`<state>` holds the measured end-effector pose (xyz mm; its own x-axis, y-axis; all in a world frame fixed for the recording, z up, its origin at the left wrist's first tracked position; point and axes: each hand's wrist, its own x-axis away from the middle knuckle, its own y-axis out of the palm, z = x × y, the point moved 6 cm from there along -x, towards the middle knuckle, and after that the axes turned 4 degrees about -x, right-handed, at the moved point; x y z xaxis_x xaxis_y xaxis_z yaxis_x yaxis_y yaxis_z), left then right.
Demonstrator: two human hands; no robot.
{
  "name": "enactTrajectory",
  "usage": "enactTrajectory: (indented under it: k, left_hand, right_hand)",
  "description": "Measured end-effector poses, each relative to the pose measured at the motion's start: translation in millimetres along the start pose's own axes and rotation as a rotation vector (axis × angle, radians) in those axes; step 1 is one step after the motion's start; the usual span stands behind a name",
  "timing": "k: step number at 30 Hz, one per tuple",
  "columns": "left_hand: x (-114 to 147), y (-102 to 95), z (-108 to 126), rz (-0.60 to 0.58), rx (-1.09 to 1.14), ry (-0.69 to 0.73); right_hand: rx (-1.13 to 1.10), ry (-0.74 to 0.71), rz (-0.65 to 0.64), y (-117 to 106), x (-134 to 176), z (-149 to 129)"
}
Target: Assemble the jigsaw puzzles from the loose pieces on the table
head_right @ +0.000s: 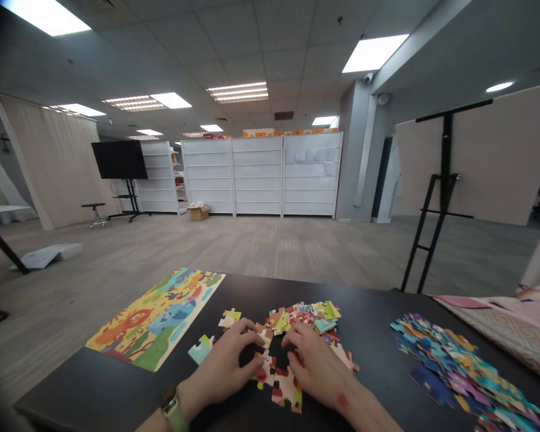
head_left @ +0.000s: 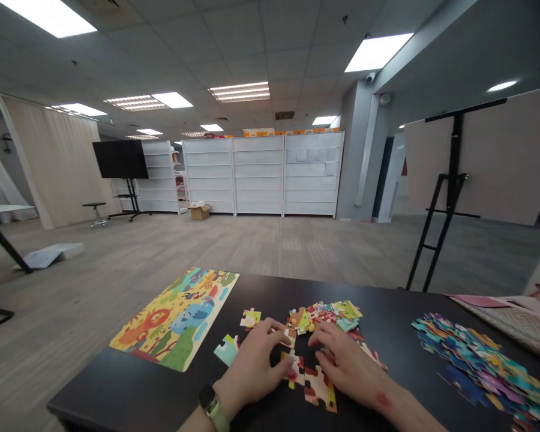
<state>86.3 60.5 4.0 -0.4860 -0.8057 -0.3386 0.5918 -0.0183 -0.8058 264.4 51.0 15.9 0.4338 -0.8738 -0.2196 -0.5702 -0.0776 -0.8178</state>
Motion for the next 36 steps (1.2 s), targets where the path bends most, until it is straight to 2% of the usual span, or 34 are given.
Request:
enactTrajectory:
  k: [2,6,12,16,20,23,26,28,31,34,36]
  left_hand:
    - [-14,3.2,-3,0.063,-0.043,-0.051]
    - [-44,18.3,-7,0.1,-0.098,-0.117]
    - [-67,37.7,-11,0.105,-0.096,-0.198]
    - [-66,35.1,-13,0.083,-0.017,-0.151]
    - [-51,13.5,-15,0.03,0.082,-0.04]
    - [-26,-11.0,-20,-0.036,0.124,-0.007]
    - [5,-31.3,-25,-0.143,0.145,-0.005]
    - [23,-35.9,-27,-0.261,0.162,-0.03]
    - [40,-37.3,-26,-0.345,0.207,-0.069]
    - [46,-38.8,-28,-0.338,0.21,-0.067]
    - [47,-44.6,-36,-0.288,0.158,-0.07]
  right_hand:
    - [-0.036,-0.038,-0.068,3,2,-9]
    - [-0.094,-0.055,-0.181,12,6,-20]
    - [-0.086,-0.041,-0.16,14,5,-9]
    - [-0.024,-0.032,-0.149,9,6,1]
    - [-0.037,-0.053,-0.133,7,8,-2]
    - [-0.088,-0.092,-0.144,13,9,-10]
    - [-0.101,-0.13,-0.103,16,8,-17]
    - [-0.094,-0.147,-0.082,15,8,-18]
    - [-0.081,-0.141,-0.08,14,8,-18]
    - [-0.078,-0.123,-0.084,12,9,-17]
    - [-0.076,-0.112,-0.09,11,8,-16]
